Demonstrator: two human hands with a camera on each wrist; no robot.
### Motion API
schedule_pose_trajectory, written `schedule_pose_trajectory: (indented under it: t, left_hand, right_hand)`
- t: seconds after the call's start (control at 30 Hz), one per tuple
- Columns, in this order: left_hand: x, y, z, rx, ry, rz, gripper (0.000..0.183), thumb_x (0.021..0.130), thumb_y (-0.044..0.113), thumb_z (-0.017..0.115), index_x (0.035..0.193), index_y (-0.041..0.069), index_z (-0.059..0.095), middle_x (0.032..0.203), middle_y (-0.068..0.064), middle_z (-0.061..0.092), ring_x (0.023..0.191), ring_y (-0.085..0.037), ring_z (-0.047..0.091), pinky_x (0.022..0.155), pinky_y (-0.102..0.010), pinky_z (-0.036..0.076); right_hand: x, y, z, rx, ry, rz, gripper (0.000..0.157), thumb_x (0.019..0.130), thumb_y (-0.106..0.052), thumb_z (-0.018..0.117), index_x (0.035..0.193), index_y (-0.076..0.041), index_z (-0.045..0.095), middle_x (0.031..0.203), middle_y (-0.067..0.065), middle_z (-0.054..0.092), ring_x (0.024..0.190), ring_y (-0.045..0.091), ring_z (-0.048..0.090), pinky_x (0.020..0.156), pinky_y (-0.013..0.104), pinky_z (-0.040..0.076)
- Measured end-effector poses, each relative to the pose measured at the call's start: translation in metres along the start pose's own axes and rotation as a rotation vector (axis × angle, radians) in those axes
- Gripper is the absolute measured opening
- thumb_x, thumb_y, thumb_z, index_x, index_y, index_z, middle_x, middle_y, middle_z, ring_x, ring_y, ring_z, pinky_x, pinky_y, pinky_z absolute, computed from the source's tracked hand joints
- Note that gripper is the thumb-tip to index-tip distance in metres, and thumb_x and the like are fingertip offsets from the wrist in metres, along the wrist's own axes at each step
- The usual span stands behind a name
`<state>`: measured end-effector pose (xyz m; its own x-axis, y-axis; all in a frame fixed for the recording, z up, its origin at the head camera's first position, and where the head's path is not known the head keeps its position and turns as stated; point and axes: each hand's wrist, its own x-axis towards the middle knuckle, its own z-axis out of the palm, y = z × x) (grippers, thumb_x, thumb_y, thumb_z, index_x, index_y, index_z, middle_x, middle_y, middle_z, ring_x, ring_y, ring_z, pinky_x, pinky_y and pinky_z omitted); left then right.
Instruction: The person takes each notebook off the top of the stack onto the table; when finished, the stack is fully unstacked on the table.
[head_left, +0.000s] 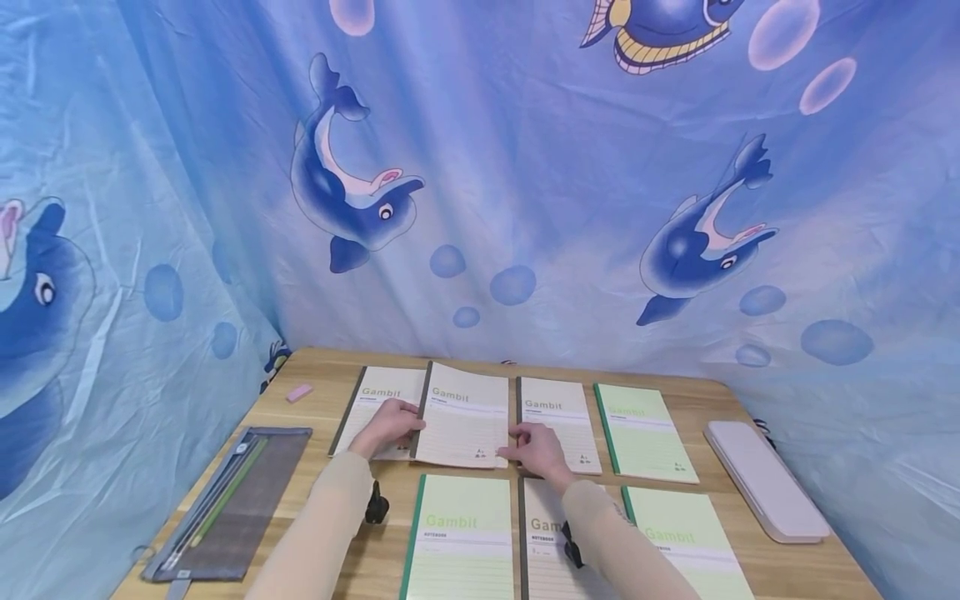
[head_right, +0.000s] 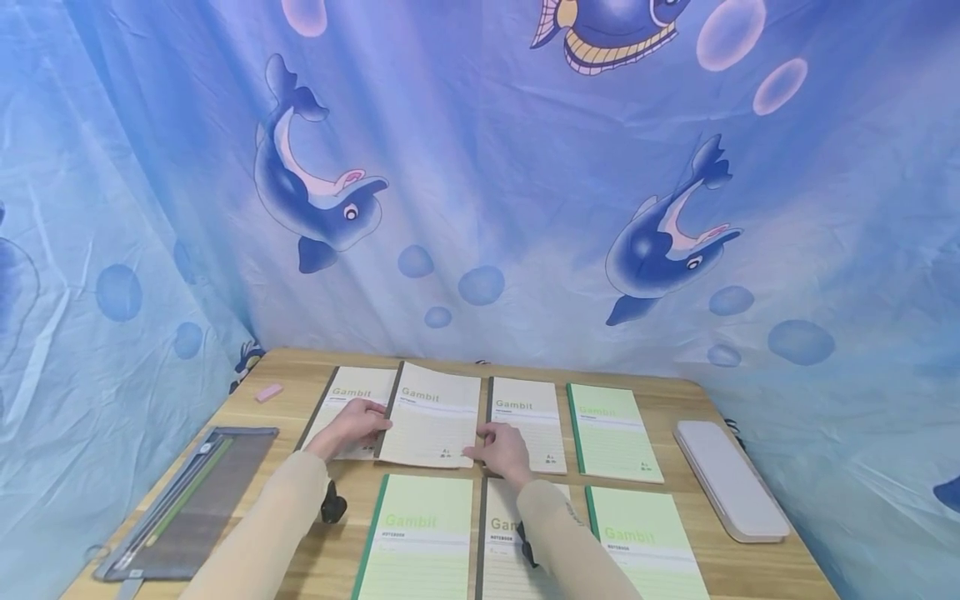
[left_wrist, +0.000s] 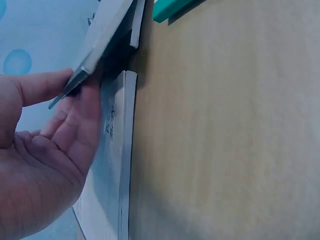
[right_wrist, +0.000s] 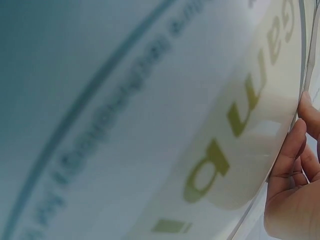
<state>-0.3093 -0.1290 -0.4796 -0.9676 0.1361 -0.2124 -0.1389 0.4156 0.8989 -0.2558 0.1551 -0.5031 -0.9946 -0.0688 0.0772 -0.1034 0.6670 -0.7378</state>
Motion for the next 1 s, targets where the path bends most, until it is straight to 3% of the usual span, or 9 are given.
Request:
schedule_pose_trajectory:
  t: [0.1,0.37,0.8,1.0]
  left_hand:
    - [-0.002,-0.002,0.001,-0.073,-0.010,-0.022,0.037,0.092,0.001,0.062,0.124,-0.014,0.051,0.098,-0.019,0.065,0.075,-0.022,0.066,0.062,-0.033,0.060]
    - [-0.009,-0.002,0.001,-0.064,0.019,-0.017,0.032,0.091,0.002,0.063,0.119,-0.007,0.052,0.086,-0.013,0.064,0.065,-0.018,0.061,0.055,-0.028,0.056]
    - [-0.017,-0.017,-0.011,-0.242,0.041,-0.002,0.033,0.090,0.000,0.066,0.119,-0.005,0.051,0.084,-0.011,0.065,0.065,-0.016,0.061,0.055,-0.025,0.054]
    - [-0.029,-0.016,-0.023,-0.256,0.010,0.009,0.036,0.090,0.001,0.066,0.121,-0.004,0.050,0.085,-0.010,0.069,0.066,-0.016,0.064,0.056,-0.026,0.055]
  right_hand:
    - [0.000,0.000,0.000,0.001,0.001,0.013,0.046,0.081,-0.021,0.083,0.118,0.003,0.069,0.069,0.000,0.056,0.057,0.012,0.048,0.053,0.026,0.041]
    - [0.001,0.001,0.001,-0.006,0.003,0.011,0.045,0.081,-0.022,0.083,0.117,0.002,0.069,0.070,-0.001,0.056,0.059,0.013,0.049,0.054,0.027,0.042]
    - [0.001,0.000,0.001,-0.009,-0.005,0.025,0.044,0.081,-0.022,0.083,0.116,0.001,0.069,0.069,-0.001,0.056,0.059,0.012,0.049,0.054,0.025,0.040]
    - [0.001,0.000,0.002,-0.013,0.001,0.027,0.044,0.081,-0.020,0.084,0.116,0.001,0.069,0.068,-0.001,0.056,0.059,0.013,0.049,0.054,0.026,0.040]
